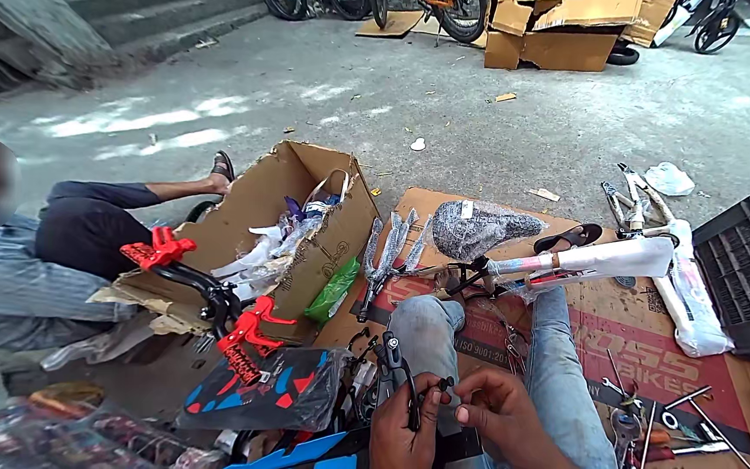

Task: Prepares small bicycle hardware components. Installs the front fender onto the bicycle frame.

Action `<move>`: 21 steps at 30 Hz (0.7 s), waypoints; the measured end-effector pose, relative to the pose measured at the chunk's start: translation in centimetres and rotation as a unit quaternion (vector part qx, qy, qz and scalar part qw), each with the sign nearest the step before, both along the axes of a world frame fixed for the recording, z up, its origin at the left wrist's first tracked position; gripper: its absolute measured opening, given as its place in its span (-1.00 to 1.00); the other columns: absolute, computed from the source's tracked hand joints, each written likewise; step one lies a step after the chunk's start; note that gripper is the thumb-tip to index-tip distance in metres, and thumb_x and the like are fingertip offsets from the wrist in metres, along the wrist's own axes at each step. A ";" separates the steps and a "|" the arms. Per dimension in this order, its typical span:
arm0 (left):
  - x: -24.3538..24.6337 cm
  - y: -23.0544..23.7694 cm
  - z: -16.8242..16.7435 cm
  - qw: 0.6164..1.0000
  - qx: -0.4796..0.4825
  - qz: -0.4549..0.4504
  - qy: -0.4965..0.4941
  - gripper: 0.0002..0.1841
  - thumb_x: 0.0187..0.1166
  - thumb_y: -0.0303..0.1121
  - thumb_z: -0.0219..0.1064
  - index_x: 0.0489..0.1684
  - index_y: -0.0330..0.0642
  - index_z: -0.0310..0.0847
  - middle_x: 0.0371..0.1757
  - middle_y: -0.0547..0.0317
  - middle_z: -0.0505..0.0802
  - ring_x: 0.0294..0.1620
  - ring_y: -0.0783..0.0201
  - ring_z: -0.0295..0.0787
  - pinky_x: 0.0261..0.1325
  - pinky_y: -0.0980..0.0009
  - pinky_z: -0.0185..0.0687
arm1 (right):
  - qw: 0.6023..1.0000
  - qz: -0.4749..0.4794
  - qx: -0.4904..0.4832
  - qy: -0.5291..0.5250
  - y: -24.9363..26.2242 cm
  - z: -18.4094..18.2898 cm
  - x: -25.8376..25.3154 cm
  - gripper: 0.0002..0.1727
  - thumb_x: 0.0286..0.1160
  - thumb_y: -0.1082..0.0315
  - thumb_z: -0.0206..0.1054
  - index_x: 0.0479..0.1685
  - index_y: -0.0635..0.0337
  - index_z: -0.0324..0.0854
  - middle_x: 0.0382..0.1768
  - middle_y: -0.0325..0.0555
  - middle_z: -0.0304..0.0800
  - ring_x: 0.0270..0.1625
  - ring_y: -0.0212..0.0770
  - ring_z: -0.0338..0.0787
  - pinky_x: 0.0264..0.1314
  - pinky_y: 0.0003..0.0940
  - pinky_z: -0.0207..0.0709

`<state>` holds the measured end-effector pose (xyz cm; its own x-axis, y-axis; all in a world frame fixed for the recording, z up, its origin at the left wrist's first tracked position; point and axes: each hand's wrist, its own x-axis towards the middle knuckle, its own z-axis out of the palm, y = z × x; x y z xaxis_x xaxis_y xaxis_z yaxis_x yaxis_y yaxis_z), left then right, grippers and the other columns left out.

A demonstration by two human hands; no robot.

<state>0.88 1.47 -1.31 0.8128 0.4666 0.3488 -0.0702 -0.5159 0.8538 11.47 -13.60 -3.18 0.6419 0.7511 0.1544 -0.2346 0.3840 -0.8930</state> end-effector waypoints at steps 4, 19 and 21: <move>0.0 -0.1 0.1 1.000 0.002 0.002 0.010 -0.74 0.80 -0.19 0.19 -0.05 -0.12 0.76 -0.27 0.41 0.91 -0.33 0.63 0.76 -0.27 0.68 0.67 | 1.000 -0.010 -0.012 0.018 -0.1 -0.1 0.0 -0.40 0.37 0.45 0.57 0.45 0.34 0.51 -0.19 -0.09 0.72 -0.47 -0.42 0.54 -0.50 -0.52 0.44; 0.1 -0.2 -0.8 1.000 0.010 0.009 -0.009 -0.68 0.81 -0.07 0.16 -0.05 -0.08 0.76 -0.26 0.43 0.90 -0.31 0.63 0.77 -0.27 0.69 0.69 | 1.000 -0.012 -0.012 -0.011 -0.4 -0.2 0.2 -0.75 0.42 0.51 0.48 0.06 0.28 0.81 -0.11 -0.13 0.80 -0.39 -0.50 0.59 -0.41 -0.58 0.49; 0.1 -0.2 -0.9 1.000 0.010 0.011 -0.007 -0.67 0.81 -0.06 0.15 -0.06 -0.05 0.76 -0.26 0.46 0.90 -0.32 0.64 0.76 -0.29 0.70 0.66 | 0.999 -0.027 -0.029 0.004 -0.4 -0.1 0.2 -0.85 0.36 0.54 0.50 -0.11 0.26 0.80 -0.17 -0.15 0.78 -0.42 -0.52 0.55 -0.45 -0.60 0.42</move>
<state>0.94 1.27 -2.19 0.7973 0.4780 0.3685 -0.0693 -0.5341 0.8426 11.62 -13.97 -3.31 0.6831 0.7225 0.1064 -0.2224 0.3445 -0.9121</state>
